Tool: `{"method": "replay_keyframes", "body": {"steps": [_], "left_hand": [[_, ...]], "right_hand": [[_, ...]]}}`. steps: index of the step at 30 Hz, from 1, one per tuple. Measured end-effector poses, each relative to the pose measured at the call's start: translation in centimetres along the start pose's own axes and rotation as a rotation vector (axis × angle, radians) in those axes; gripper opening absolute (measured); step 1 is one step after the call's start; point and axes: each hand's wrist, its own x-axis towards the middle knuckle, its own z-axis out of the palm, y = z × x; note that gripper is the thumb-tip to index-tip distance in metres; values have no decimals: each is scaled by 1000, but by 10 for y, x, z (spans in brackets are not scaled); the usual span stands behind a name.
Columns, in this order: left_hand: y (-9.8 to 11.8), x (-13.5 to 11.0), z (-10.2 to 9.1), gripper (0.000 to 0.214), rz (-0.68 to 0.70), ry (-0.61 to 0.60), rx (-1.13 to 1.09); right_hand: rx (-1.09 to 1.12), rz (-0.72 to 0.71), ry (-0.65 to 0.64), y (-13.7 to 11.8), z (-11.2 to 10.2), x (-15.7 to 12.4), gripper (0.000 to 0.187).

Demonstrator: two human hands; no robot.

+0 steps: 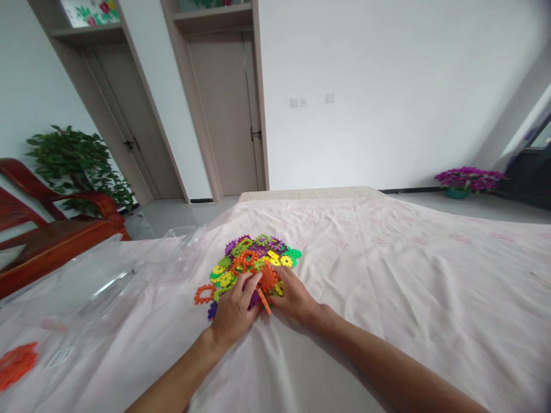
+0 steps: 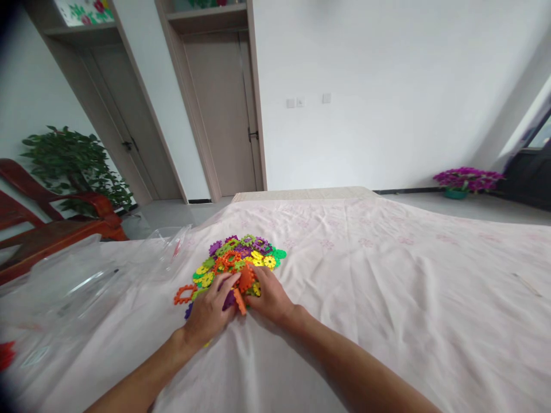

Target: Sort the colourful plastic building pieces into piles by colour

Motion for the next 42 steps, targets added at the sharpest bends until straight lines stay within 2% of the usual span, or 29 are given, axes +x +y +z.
{"method": "replay_keyframes", "body": {"steps": [3,5,8,11,13,15,18,20,23,28,33,38,40,42], "left_hand": [[-7,29,3,59,-41,47,-52],[-14,53,2,55,-72,82,-109],[-26,85,-3,51,-102,115,-212],[-40,95,-13,52,-116,48,-246],[-51,83,-22,58,-97,-40,-237],[-62,60,-28,70,-108,-135,-211],[-76,18,-31,103,-282,-297,-122],[-80,-4,-27,119,-396,-383,-71],[-75,-15,-19,123,-455,-418,-23],[-58,4,-16,116,-409,-344,-72],[-46,20,-4,106,-380,-189,-249],[-40,35,16,99,-375,-51,-487],[-39,44,21,96,-370,-13,-624],[-37,55,21,94,-359,17,-756]], "right_hand": [[-4,114,47,-1,2,24,38],[19,160,60,-1,-1,45,31],[85,135,7,2,-13,77,40],[76,74,-38,14,-30,94,53],[53,99,-51,31,-44,94,56],[2,167,-85,53,-56,87,63],[-153,257,-225,82,-69,73,98],[-248,293,-356,91,-72,67,120],[-299,284,-466,87,-65,64,133],[-258,230,-419,64,-46,61,133],[-43,208,-356,44,-25,57,127],[272,341,-252,25,-3,56,120],[473,425,-199,17,1,57,114],[696,490,-201,11,-2,60,103]]}}
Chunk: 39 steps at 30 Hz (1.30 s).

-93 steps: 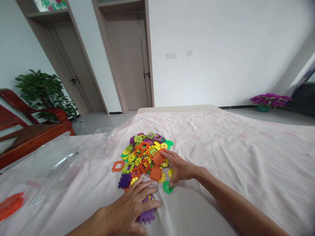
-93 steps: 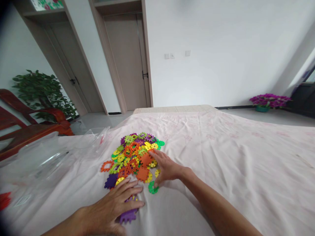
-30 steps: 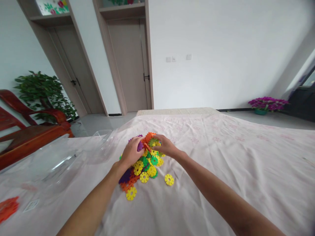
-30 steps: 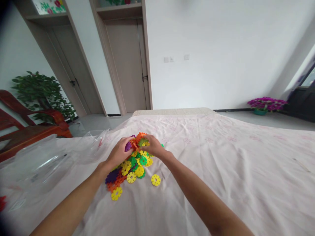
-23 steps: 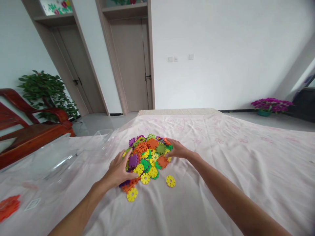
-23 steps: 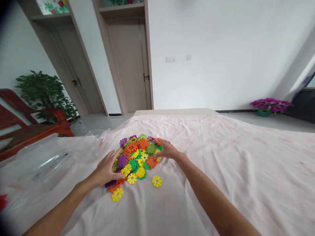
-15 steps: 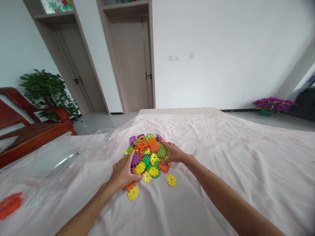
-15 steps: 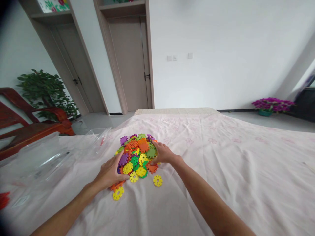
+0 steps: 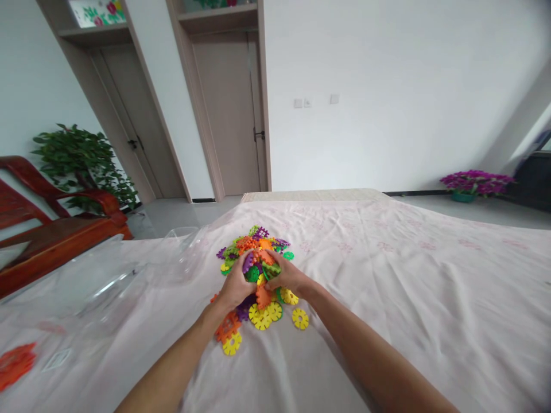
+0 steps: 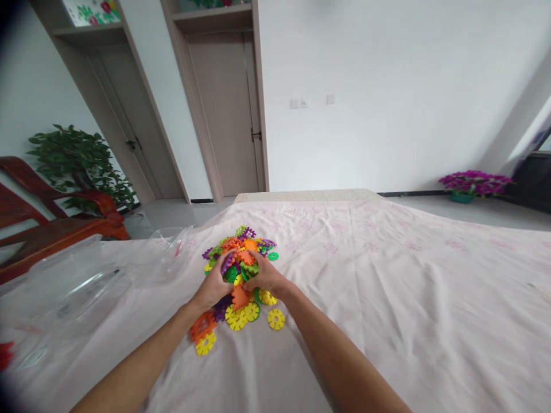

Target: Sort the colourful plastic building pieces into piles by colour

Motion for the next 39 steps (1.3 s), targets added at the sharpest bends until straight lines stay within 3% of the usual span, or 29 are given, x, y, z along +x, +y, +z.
{"method": "replay_keyframes", "body": {"steps": [3,6,9,13,16,18,21,24,27,33,39], "left_hand": [[13,16,1,90,44,14,-102],[27,32,-4,86,80,33,-110],[31,42,-15,84,42,12,-122],[23,34,-40,89,-50,-101,-1],[12,2,-56,101,-43,-217,261],[4,-28,-61,115,-51,-308,434],[-7,-70,-55,129,-102,-359,622],[-11,-87,-41,104,-107,-268,726],[-7,-78,-26,87,-55,-190,712],[6,-52,-2,83,146,-94,488],[18,-29,11,63,130,75,292]], "right_hand": [[202,58,-72,-19,-2,0,82],[270,24,-52,-42,-7,2,66],[219,-39,-31,-56,-12,4,65],[-198,-150,10,-51,-30,-2,83],[-659,-261,56,-32,-49,-20,102],[-869,-263,2,-18,-57,-37,112],[-1031,-233,-110,-3,-55,-62,115],[-1136,-222,-90,3,-36,-73,117],[-1192,-247,-41,1,-14,-69,115],[-1153,-305,45,-2,10,-51,85],[-813,-315,188,-4,11,-22,53]]}}
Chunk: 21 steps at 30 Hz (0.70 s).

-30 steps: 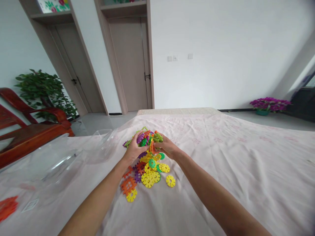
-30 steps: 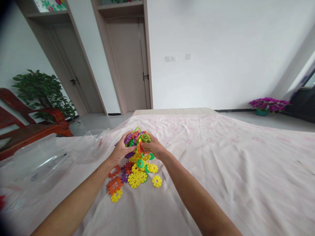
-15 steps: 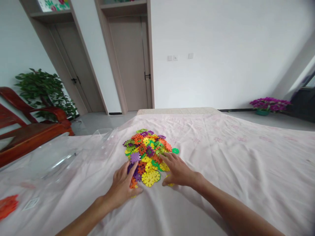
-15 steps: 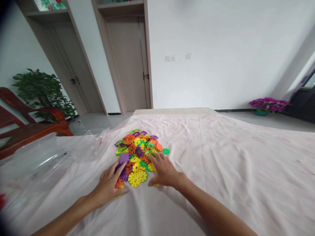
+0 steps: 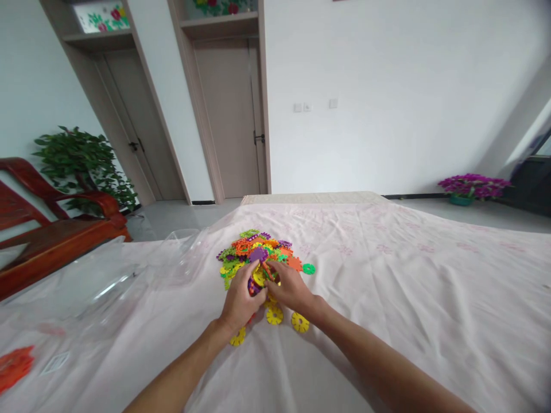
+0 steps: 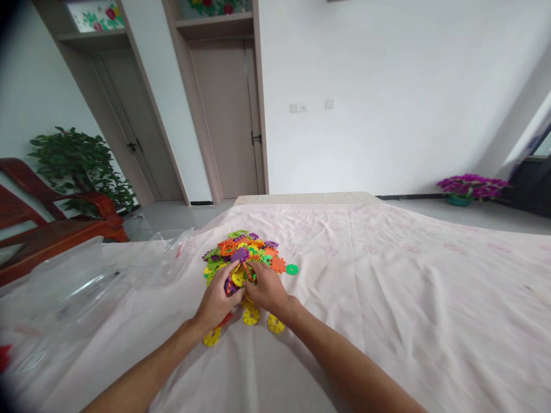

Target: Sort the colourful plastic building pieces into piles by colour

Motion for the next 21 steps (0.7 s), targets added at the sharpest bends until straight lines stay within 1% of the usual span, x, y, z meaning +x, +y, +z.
{"method": "replay_keyframes", "body": {"steps": [2,4,6,7,8,9,11,13,15,17,19,21], "left_hand": [[3,18,3,56,-24,19,-47],[4,40,5,53,-28,34,-60],[4,63,6,53,-26,45,-56],[3,74,6,52,-26,58,-47],[1,85,5,51,-23,69,-30],[-2,94,4,49,-17,78,-4],[-10,110,3,48,-29,87,86],[-22,123,2,52,-130,37,216],[-35,134,1,58,-274,-60,314],[-48,145,1,62,-367,-145,343],[-58,154,1,62,-388,-201,334],[-64,161,1,60,-384,-258,321]], "right_hand": [[126,70,34,2,-3,17,37],[270,141,33,6,-10,35,23],[433,226,25,15,-19,48,22],[485,264,34,21,-24,51,25],[491,291,63,29,-29,52,27],[446,303,107,38,-34,51,29],[242,288,193,58,-42,41,32],[14,262,224,77,-45,24,37],[-140,248,205,92,-43,7,45],[-208,244,171,99,-40,-5,51],[-227,221,127,99,-36,-12,54],[-242,169,89,95,-34,-13,55]]}}
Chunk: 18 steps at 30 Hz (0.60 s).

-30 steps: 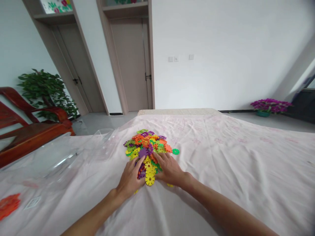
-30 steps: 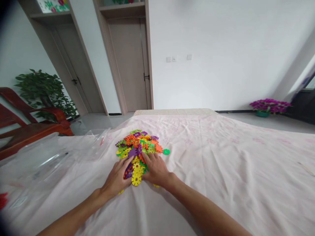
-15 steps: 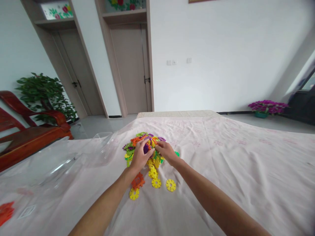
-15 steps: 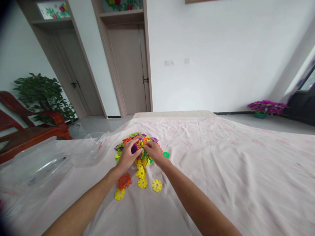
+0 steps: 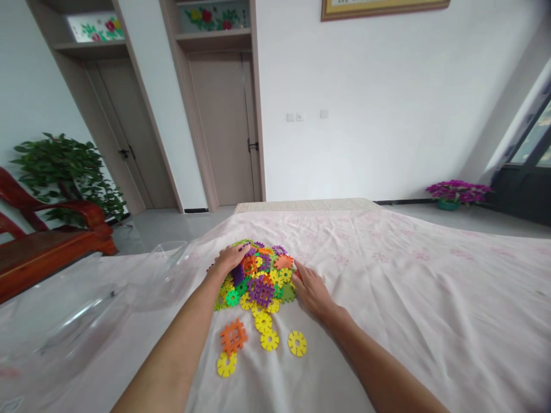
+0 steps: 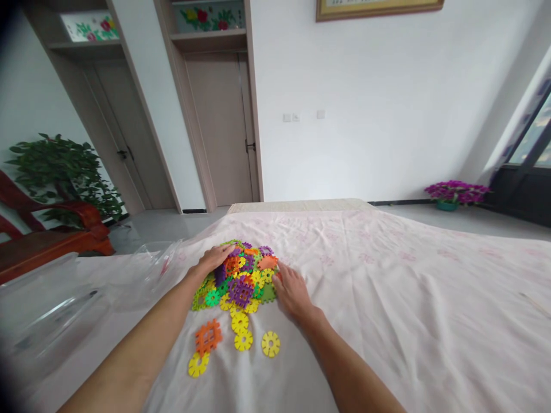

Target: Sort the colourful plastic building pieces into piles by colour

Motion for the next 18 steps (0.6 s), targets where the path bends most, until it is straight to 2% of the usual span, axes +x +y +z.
{"method": "replay_keyframes", "body": {"steps": [6,10,13,16,18], "left_hand": [[-5,0,-2,44,135,-147,-20],[-6,-3,-8,50,194,-236,-10],[1,9,-7,60,151,-192,52],[10,29,3,64,75,-94,130],[12,42,12,69,33,-75,165]], "right_hand": [[57,-146,-102,-12,-7,2,51],[251,-177,-45,-15,-13,1,55],[324,-148,49,-13,-13,1,60],[294,-113,139,-8,-10,1,59],[248,-94,149,-5,-7,2,57]]}}
